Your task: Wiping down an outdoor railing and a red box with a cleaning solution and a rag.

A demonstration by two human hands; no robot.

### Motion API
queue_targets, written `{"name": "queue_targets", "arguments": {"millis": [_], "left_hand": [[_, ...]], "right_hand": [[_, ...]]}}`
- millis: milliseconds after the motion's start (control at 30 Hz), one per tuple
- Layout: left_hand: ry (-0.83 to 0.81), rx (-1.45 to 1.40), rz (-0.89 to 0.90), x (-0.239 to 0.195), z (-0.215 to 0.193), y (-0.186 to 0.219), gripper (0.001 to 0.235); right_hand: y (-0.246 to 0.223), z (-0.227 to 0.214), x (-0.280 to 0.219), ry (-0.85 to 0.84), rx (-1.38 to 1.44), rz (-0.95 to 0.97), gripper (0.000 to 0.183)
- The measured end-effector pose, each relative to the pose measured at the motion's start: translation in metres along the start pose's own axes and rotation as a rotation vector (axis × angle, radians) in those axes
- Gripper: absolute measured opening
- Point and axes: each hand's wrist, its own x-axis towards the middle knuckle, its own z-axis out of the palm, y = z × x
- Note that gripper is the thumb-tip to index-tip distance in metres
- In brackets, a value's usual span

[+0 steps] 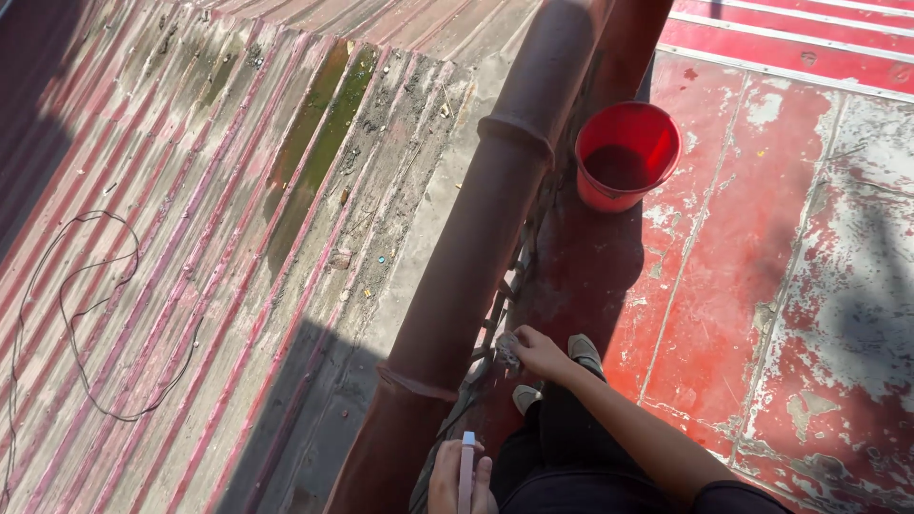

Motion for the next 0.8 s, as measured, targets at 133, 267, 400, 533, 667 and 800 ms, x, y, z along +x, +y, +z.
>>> {"name": "queue_targets", "arguments": {"millis": [133,267,400,533,667,800], "left_hand": [[-0.048,-0.06,0.127,0.021,-0.003,0.03,0.032],[-0.096,-0.13,0.253,0.022,-0.015,0.117,0.043],[-0.229,-0.31,0.386,0.042,0.008,0.156,0.034],[-0.26,-0.398,0.533,0.067,0.032,0.198,0.033],[-0.223,-0.36,0.557,0.089,0.067,0.256,0.027],[-0.156,-0.267,0.711,0.114,0.118,0.293,0.022]], "right_hand": [[0.029,-0.027,-0.072,-0.242,0.335,-0.29,0.028],[-0.006,-0.045,-0.133,-0.202,0.101,-0.537,0.025],[-0.035,-0.076,-0.149,-0.113,0.273,-0.537,0.02],[-0.028,-0.133,-0.138,0.128,0.408,-0.353,0.014],[-0.016,-0.214,-0.127,0.295,0.365,-0.577,0.013],[-0.048,-0.285,-0.135,0.597,-0.076,-0.673,0.009]]}}
